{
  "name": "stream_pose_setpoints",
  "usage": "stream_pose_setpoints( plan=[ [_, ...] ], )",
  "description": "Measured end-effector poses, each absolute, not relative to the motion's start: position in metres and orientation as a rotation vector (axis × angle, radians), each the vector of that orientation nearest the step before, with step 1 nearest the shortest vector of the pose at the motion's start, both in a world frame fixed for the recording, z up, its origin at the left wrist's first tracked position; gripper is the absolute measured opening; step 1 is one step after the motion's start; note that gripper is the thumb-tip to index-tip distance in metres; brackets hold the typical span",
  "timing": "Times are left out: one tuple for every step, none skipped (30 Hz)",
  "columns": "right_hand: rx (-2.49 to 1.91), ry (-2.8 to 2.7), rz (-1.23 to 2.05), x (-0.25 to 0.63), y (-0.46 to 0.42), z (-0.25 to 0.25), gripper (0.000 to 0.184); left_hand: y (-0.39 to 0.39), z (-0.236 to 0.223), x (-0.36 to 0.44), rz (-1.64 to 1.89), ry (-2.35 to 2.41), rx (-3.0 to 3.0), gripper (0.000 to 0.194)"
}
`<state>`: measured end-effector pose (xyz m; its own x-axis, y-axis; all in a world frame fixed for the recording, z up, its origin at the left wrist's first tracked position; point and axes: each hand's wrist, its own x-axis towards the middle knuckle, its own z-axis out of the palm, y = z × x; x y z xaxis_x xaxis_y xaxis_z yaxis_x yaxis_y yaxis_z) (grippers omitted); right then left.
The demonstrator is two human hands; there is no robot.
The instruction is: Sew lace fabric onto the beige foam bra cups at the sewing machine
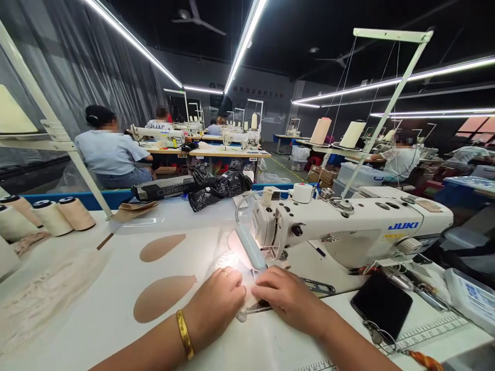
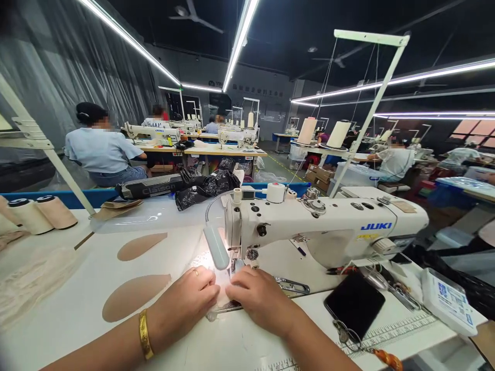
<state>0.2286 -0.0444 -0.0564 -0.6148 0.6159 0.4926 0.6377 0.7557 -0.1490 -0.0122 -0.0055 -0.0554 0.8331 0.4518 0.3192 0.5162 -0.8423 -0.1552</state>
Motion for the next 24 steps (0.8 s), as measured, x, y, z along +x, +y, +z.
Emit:
stream_pose_setpoints(
  plan=[
    [-0.957, -2.439, -0.031, 0.230, -0.045, -0.056, 0.033, -0.006, -0.058, -0.014, -0.438, -0.741, -2.804, 0.022],
    [-0.971, -2.450, -0.009, 0.232, -0.045, -0.054, 0.033, -0.006, -0.060, -0.015, -0.459, -0.728, -2.833, 0.022],
    [-0.985, -2.458, 0.011, 0.232, -0.045, -0.053, 0.033, -0.006, -0.061, -0.015, -0.467, -0.714, -2.859, 0.022],
    [-0.996, -2.461, 0.029, 0.233, -0.045, -0.053, 0.033, -0.006, -0.061, -0.014, -0.471, -0.707, -2.878, 0.023],
    [-1.004, -2.462, 0.045, 0.232, -0.045, -0.052, 0.033, -0.006, -0.061, -0.014, -0.477, -0.710, -2.891, 0.023],
    [-1.010, -2.462, 0.058, 0.232, -0.045, -0.052, 0.033, -0.006, -0.060, -0.013, -0.490, -0.719, -2.897, 0.024],
    [-1.012, -2.457, 0.065, 0.232, -0.045, -0.051, 0.033, -0.006, -0.059, -0.011, -0.506, -0.727, -2.897, 0.024],
    [-1.012, -2.454, 0.069, 0.232, -0.045, -0.051, 0.033, -0.006, -0.058, -0.011, -0.519, -0.734, -2.894, 0.023],
    [-1.011, -2.453, 0.071, 0.231, -0.045, -0.052, 0.033, -0.007, -0.056, -0.010, -0.525, -0.740, -2.892, 0.023],
    [-1.012, -2.453, 0.074, 0.231, -0.045, -0.052, 0.034, -0.007, -0.054, -0.009, -0.526, -0.743, -2.893, 0.022],
    [-1.014, -2.454, 0.077, 0.231, -0.045, -0.052, 0.034, -0.008, -0.053, -0.009, -0.525, -0.739, -2.896, 0.020],
    [-1.018, -2.456, 0.079, 0.231, -0.045, -0.053, 0.034, -0.009, -0.051, -0.009, -0.526, -0.733, -2.902, 0.018],
    [-1.023, -2.457, 0.082, 0.232, -0.046, -0.053, 0.034, -0.010, -0.049, -0.009, -0.529, -0.726, -2.912, 0.016],
    [-1.029, -2.458, 0.084, 0.232, -0.046, -0.054, 0.035, -0.010, -0.048, -0.009, -0.533, -0.717, -2.924, 0.015],
    [-1.032, -2.456, 0.086, 0.232, -0.046, -0.054, 0.035, -0.010, -0.048, -0.009, -0.533, -0.708, -2.936, 0.015],
    [-1.034, -2.452, 0.086, 0.233, -0.046, -0.055, 0.035, -0.009, -0.049, -0.009, -0.529, -0.706, -2.948, 0.015],
    [-1.033, -2.450, 0.084, 0.233, -0.046, -0.055, 0.034, -0.008, -0.051, -0.009, -0.534, -0.702, -2.954, 0.015],
    [-1.032, -2.449, 0.083, 0.233, -0.046, -0.056, 0.034, -0.006, -0.054, -0.009, -0.552, -0.695, -2.953, 0.015],
    [-1.033, -2.446, 0.082, 0.233, -0.046, -0.056, 0.034, -0.002, -0.058, -0.009, -0.582, -0.681, -2.944, 0.014],
    [-1.036, -2.443, 0.081, 0.233, -0.046, -0.057, 0.034, 0.001, -0.062, -0.008, -0.617, -0.660, -2.934, 0.013],
    [-1.041, -2.438, 0.083, 0.232, -0.045, -0.057, 0.034, 0.006, -0.066, -0.008, -0.651, -0.634, -2.927, 0.013],
    [-1.047, -2.430, 0.085, 0.232, -0.045, -0.058, 0.034, 0.010, -0.069, -0.008, -0.675, -0.607, -2.926, 0.014],
    [-1.055, -2.421, 0.090, 0.232, -0.045, -0.059, 0.033, 0.015, -0.071, -0.008, -0.692, -0.578, -2.931, 0.015],
    [-1.065, -2.410, 0.092, 0.232, -0.044, -0.060, 0.032, 0.019, -0.071, -0.008, -0.699, -0.552, -2.944, 0.016]
  ],
)
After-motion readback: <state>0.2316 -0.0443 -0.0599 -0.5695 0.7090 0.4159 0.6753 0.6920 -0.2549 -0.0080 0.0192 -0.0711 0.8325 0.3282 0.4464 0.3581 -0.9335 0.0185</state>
